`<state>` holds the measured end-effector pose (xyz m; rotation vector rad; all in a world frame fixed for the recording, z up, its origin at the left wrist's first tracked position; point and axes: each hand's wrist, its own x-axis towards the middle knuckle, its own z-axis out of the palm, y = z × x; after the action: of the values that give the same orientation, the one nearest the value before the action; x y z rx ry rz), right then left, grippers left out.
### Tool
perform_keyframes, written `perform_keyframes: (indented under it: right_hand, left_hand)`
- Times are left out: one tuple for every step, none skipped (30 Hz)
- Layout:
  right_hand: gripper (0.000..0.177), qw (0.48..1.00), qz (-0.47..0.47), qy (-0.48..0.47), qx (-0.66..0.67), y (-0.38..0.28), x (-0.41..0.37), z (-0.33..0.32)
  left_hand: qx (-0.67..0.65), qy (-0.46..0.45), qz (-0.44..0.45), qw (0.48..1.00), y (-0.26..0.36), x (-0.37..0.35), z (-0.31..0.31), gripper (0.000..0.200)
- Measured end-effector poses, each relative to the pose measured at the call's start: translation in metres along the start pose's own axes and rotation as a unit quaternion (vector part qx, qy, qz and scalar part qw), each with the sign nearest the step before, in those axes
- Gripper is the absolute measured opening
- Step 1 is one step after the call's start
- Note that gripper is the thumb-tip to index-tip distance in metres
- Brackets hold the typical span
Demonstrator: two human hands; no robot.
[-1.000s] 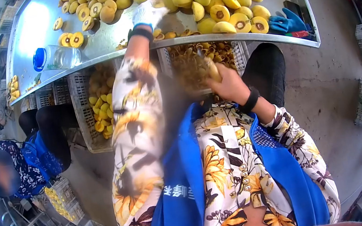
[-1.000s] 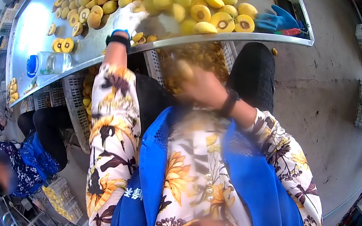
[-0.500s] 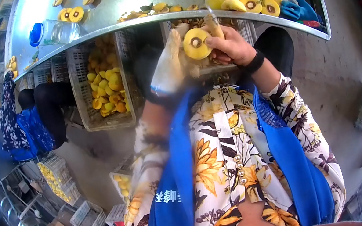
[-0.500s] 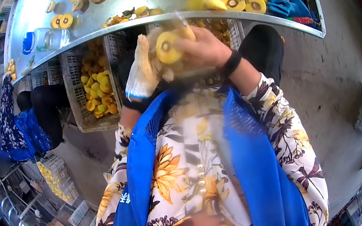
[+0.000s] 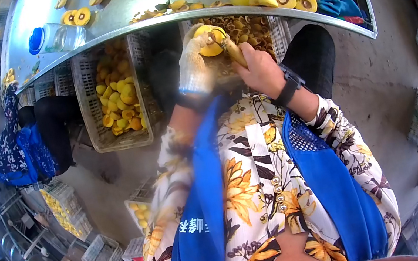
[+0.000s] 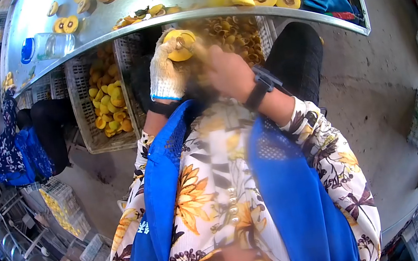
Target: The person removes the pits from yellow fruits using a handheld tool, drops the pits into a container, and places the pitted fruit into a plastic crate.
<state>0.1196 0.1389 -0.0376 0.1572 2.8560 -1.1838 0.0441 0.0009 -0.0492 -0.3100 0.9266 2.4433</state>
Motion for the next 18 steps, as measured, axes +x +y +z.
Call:
perform_keyframes:
  right_hand:
    - [0.029,1.0,0.0,-0.002,-0.001,0.0,0.0,0.0]
    - [0.028,1.0,0.001,-0.004,-0.001,0.0,-0.001,0.0]
    - [0.028,1.0,0.001,-0.005,-0.002,-0.001,-0.001,-0.002]
    - [0.028,1.0,-0.007,-0.004,-0.004,-0.006,-0.001,-0.005]
    - [0.028,1.0,-0.015,-0.003,-0.007,-0.016,-0.003,-0.009]
    - [0.027,1.0,-0.023,-0.003,-0.009,-0.02,-0.004,-0.011]
    - [0.027,1.0,-0.017,0.0,0.001,-0.018,-0.004,-0.009]
    - [0.027,1.0,-0.011,0.004,0.01,-0.013,-0.004,-0.005]
    - [0.027,1.0,-0.004,0.008,0.019,-0.01,-0.005,-0.003]
    - [0.026,1.0,-0.002,0.01,0.021,-0.01,-0.005,-0.003]
    - [0.026,1.0,0.0,0.012,0.023,-0.011,-0.005,-0.003]
    - [0.026,1.0,0.002,0.013,0.025,-0.011,-0.005,-0.002]
    - [0.025,0.999,0.008,0.014,0.028,-0.011,-0.006,-0.001]
    - [0.025,0.999,0.014,0.015,0.03,-0.011,-0.007,0.0]
    - [0.025,0.999,0.019,0.016,0.033,-0.011,-0.008,0.001]
    - [0.024,0.999,0.026,0.009,0.034,-0.012,-0.008,0.002]
    - [0.024,0.999,0.033,0.003,0.036,-0.013,-0.009,0.002]
    - [0.023,0.999,0.039,-0.003,0.038,-0.014,-0.009,0.001]
  left_hand:
    - [0.022,-0.009,0.014,1.0,0.0,-0.002,0.004,0.031]
    - [0.024,-0.006,0.017,1.0,0.0,-0.004,0.008,0.031]
    - [0.025,-0.004,0.02,0.999,0.0,-0.005,0.012,0.031]
    - [0.026,-0.003,0.024,0.999,0.0,-0.005,0.014,0.031]
    - [0.013,-0.004,0.027,1.0,-0.003,-0.002,0.012,0.031]
    - [0.0,-0.005,0.03,1.0,-0.007,0.003,0.006,0.032]
    - [-0.014,-0.005,0.033,0.999,-0.01,0.005,0.003,0.033]
    - [-0.023,-0.003,0.034,0.999,-0.011,0.004,0.005,0.031]
    - [-0.031,-0.001,0.033,0.999,-0.012,0.003,0.008,0.031]
    - [-0.04,0.001,0.033,0.999,-0.012,0.002,0.011,0.031]
    - [-0.027,0.003,0.038,0.999,-0.014,0.002,0.011,0.031]
    - [-0.015,0.005,0.043,0.999,-0.015,0.002,0.012,0.032]
    - [0.006,0.005,0.059,0.998,-0.017,0.001,0.013,0.031]
    - [0.027,0.005,0.074,0.997,-0.019,0.001,0.013,0.031]
    - [0.056,0.004,0.098,0.994,-0.022,0.0,0.014,0.029]
    - [0.126,-0.002,0.152,0.98,-0.025,0.0,0.014,0.028]
    - [0.194,0.0,0.205,0.959,-0.028,0.0,0.014,0.027]
    - [0.299,-0.002,0.284,0.911,-0.03,-0.001,0.014,0.026]
